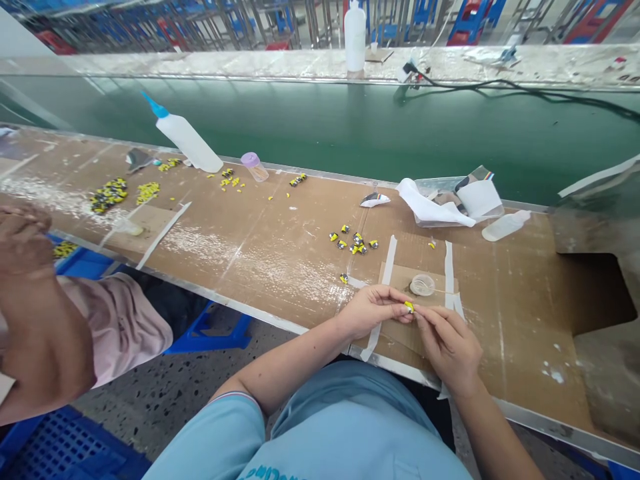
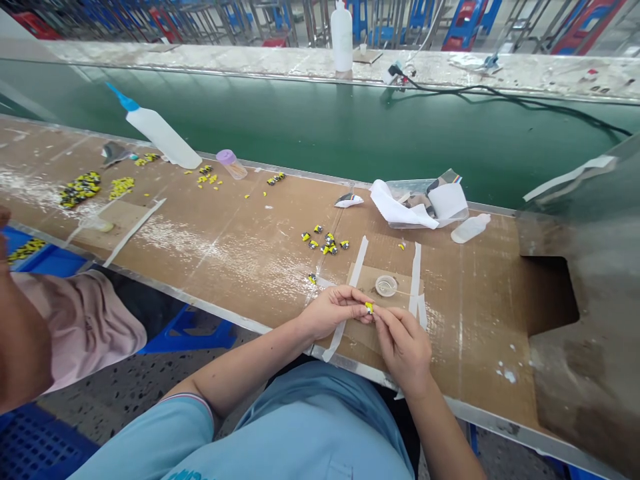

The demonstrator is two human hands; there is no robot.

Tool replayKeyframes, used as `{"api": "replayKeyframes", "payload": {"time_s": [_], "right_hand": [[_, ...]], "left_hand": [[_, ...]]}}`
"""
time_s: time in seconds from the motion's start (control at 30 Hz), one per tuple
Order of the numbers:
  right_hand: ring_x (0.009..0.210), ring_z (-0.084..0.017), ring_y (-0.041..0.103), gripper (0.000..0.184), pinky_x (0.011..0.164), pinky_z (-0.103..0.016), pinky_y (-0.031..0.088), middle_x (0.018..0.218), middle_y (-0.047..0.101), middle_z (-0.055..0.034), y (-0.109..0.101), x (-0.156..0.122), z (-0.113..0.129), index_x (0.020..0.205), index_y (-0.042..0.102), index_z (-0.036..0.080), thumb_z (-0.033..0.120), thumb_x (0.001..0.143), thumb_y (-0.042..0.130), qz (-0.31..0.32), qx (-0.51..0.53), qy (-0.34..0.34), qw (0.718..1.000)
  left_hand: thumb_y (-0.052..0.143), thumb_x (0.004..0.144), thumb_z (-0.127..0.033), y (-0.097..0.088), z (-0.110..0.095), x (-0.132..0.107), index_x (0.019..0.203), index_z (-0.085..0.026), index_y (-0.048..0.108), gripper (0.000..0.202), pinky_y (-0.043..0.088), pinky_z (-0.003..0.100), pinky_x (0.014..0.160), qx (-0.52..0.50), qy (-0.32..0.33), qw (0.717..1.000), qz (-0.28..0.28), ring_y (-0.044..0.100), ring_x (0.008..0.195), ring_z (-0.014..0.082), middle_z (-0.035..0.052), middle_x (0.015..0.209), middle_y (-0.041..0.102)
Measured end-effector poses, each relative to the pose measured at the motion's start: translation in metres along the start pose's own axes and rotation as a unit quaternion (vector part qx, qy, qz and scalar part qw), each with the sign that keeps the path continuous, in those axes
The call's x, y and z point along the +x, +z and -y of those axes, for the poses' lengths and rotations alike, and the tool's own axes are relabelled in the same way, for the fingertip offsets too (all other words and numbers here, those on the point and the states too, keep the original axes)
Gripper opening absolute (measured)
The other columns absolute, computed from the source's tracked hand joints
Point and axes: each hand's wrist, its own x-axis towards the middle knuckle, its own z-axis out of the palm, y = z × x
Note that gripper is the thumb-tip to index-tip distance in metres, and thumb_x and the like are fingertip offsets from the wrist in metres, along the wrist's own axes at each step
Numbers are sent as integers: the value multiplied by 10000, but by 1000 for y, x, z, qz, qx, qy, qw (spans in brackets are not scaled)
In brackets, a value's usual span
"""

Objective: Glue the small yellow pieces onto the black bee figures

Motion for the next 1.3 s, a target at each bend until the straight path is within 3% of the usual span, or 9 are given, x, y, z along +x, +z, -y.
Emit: {"api": "replayKeyframes", "payload": {"time_s": [0.27,0.6,0.8,1.03,1.3], "right_hand": [[720,-106,628,320,669,-220,524,855,654,-31,4,-1,3,1071,617,216,56,794,631,-21,1,-19,1000],[738,-127,621,431,677,-254,517,865,652,-43,2,-3,-2,1202,573,221,34,815,582,-4,19,-60,998],[715,-124,612,395,640,-257,509,847,644,-25,-1,1,-2,1174,584,261,92,818,620,3,-1,-33,999],[718,-112,605,306,647,-247,505,836,642,-23,-2,2,0,1107,606,232,112,827,620,3,-3,-47,999],[698,-99,598,222,645,-230,502,818,641,-15,0,0,1,1013,639,215,127,809,645,6,19,-25,999]], "left_hand": [[856,474,-380,4,-3,-2,719,-108,657,417,514,275,758,-16,27,999,3,642,670,101,25,717,694],[867,438,-390,2,0,-1,703,-98,669,440,523,331,811,-16,18,1000,-3,648,646,118,41,702,700],[855,465,-397,3,-4,-2,791,-106,703,463,520,331,834,-12,-9,1000,22,657,677,124,44,730,709],[844,496,-412,1,-9,-3,784,-110,694,444,518,263,745,7,-23,998,56,638,642,99,30,712,697],[855,486,-412,-2,-11,-3,770,-91,660,471,509,270,707,1,-54,995,81,629,585,105,23,643,669]]}}
